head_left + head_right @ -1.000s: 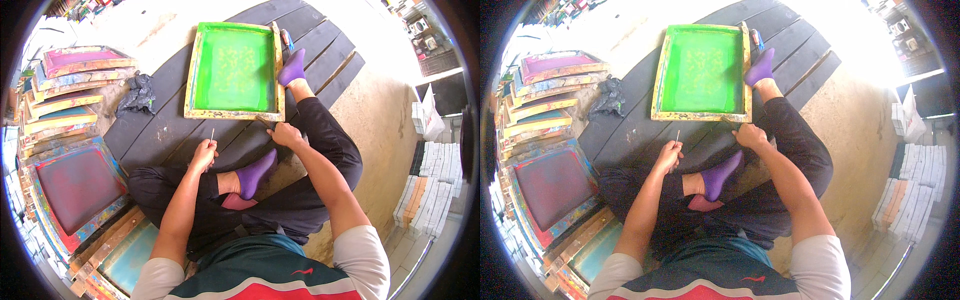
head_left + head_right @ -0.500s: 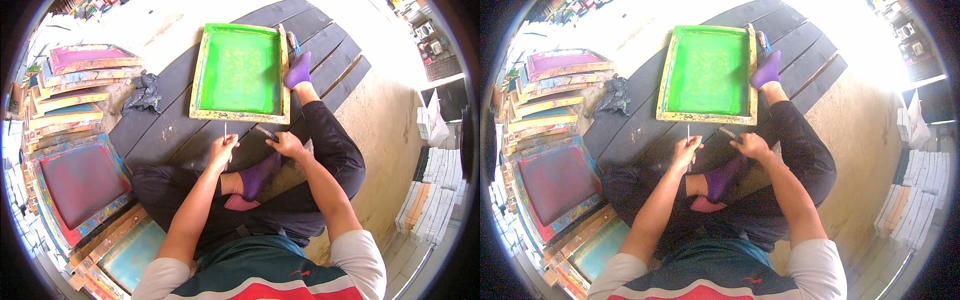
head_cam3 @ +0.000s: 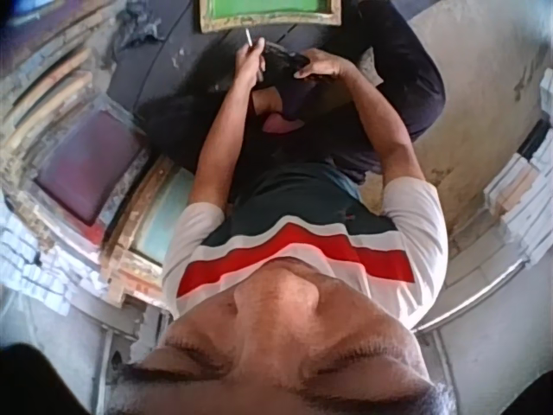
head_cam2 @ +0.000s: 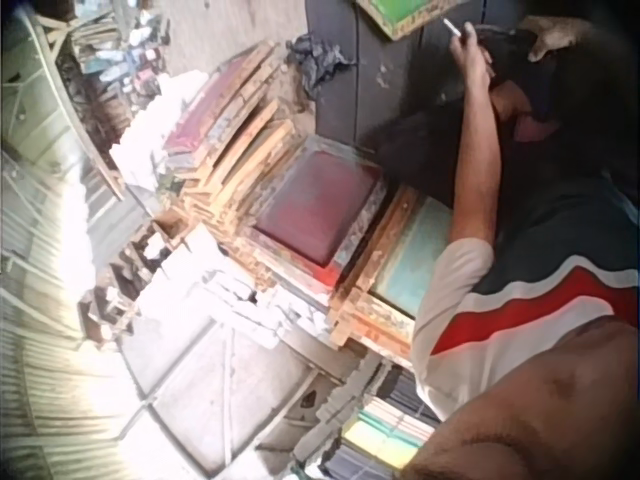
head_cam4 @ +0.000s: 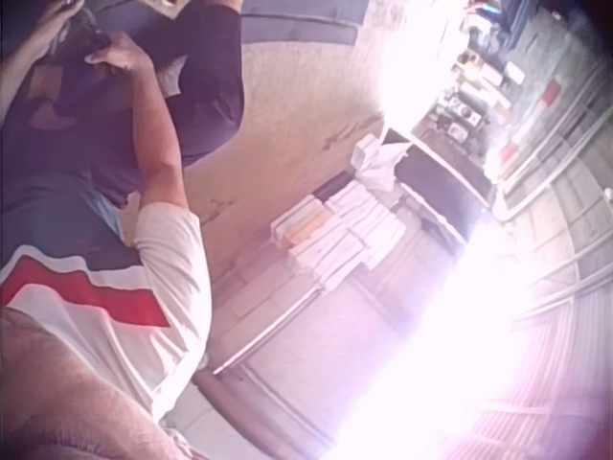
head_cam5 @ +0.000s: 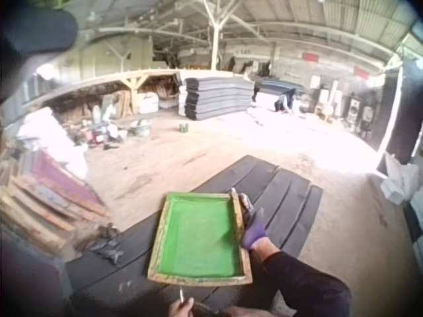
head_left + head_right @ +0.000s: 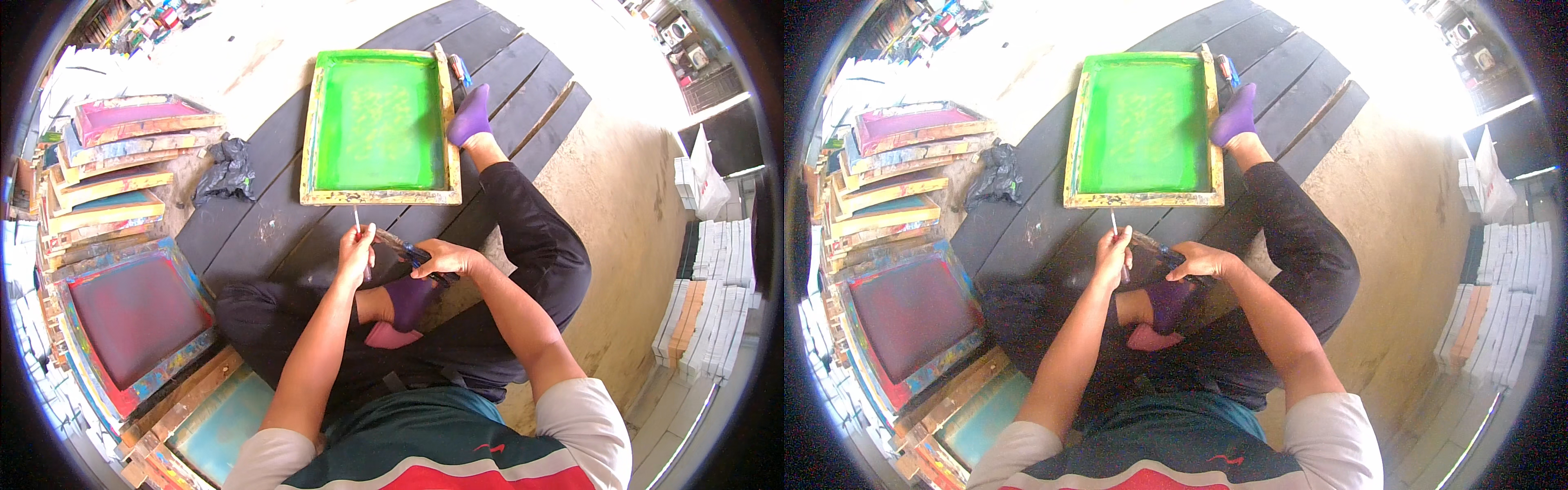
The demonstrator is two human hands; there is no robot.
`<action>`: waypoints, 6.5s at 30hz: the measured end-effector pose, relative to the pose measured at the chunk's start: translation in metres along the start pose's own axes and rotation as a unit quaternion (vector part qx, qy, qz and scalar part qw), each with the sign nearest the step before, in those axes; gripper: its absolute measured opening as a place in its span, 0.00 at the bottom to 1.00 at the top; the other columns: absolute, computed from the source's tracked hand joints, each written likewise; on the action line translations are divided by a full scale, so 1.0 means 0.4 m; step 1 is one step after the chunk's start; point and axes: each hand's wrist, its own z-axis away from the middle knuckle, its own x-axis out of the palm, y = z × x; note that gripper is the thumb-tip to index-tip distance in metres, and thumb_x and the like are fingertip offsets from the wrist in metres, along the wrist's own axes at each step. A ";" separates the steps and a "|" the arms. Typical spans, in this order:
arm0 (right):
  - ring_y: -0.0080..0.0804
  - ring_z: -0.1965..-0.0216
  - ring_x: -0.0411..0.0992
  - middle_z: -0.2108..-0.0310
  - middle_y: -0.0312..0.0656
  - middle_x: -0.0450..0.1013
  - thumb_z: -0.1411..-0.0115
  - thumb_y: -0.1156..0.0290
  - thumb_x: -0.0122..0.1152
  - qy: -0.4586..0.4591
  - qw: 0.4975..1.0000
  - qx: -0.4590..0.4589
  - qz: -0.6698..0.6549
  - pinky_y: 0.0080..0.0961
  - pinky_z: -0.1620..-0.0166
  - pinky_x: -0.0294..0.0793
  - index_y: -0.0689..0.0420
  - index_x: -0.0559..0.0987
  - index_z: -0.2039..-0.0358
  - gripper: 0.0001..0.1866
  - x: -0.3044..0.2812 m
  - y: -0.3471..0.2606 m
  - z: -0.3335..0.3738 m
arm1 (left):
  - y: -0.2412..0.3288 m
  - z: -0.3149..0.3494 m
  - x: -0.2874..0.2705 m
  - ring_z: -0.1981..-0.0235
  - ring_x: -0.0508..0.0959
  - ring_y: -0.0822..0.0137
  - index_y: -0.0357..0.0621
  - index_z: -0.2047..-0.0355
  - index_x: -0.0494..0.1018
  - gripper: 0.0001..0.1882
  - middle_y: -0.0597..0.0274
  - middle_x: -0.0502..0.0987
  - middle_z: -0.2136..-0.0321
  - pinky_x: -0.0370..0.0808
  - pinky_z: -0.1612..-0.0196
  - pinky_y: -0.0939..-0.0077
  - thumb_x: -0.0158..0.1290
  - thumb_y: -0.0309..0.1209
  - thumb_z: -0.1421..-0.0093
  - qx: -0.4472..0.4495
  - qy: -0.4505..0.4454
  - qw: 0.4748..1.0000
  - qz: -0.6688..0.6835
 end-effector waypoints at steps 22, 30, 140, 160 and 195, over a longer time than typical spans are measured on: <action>0.39 0.63 0.81 0.56 0.50 0.76 0.31 0.60 0.59 0.102 0.956 0.134 -0.241 0.39 0.64 0.84 0.64 0.66 0.42 0.25 -0.139 0.042 0.039 | 0.031 -0.128 -0.418 0.90 0.64 0.73 0.45 0.65 0.69 0.14 0.65 0.72 0.77 0.58 0.89 0.74 0.57 0.41 0.33 -0.060 0.397 0.916 0.020; 0.41 0.63 0.82 0.57 0.51 0.77 0.31 0.62 0.59 0.108 0.943 0.158 -0.273 0.43 0.64 0.85 0.65 0.63 0.39 0.28 -0.160 0.052 0.025 | 0.033 -0.172 -0.537 0.88 0.65 0.70 0.43 0.63 0.71 0.18 0.64 0.75 0.73 0.59 0.87 0.72 0.59 0.45 0.34 -0.066 0.437 0.897 0.000; 0.60 0.63 0.78 0.70 0.62 0.78 0.37 0.50 0.61 0.177 0.966 0.044 0.185 0.48 0.57 0.76 0.65 0.80 0.62 0.25 0.030 -0.052 -0.009 | 0.062 0.000 0.003 0.87 0.67 0.80 0.46 0.57 0.76 0.12 0.65 0.79 0.68 0.63 0.86 0.82 0.57 0.40 0.32 -0.100 -0.029 0.993 0.062; 0.43 0.66 0.83 0.63 0.57 0.80 0.30 0.52 0.58 0.063 0.966 0.167 -0.186 0.35 0.69 0.82 0.66 0.70 0.49 0.27 -0.146 0.003 0.008 | 0.031 -0.106 -0.289 0.89 0.65 0.75 0.47 0.64 0.73 0.11 0.66 0.76 0.75 0.62 0.87 0.75 0.60 0.39 0.34 -0.079 0.261 0.962 0.014; 0.64 0.61 0.78 0.68 0.62 0.79 0.33 0.47 0.55 0.317 0.880 0.051 0.350 0.56 0.55 0.76 0.59 0.79 0.58 0.24 -0.131 0.122 -0.032 | 0.066 -0.080 -0.350 0.91 0.62 0.74 0.46 0.67 0.69 0.16 0.67 0.70 0.80 0.59 0.90 0.76 0.59 0.43 0.34 -0.009 0.348 0.937 0.010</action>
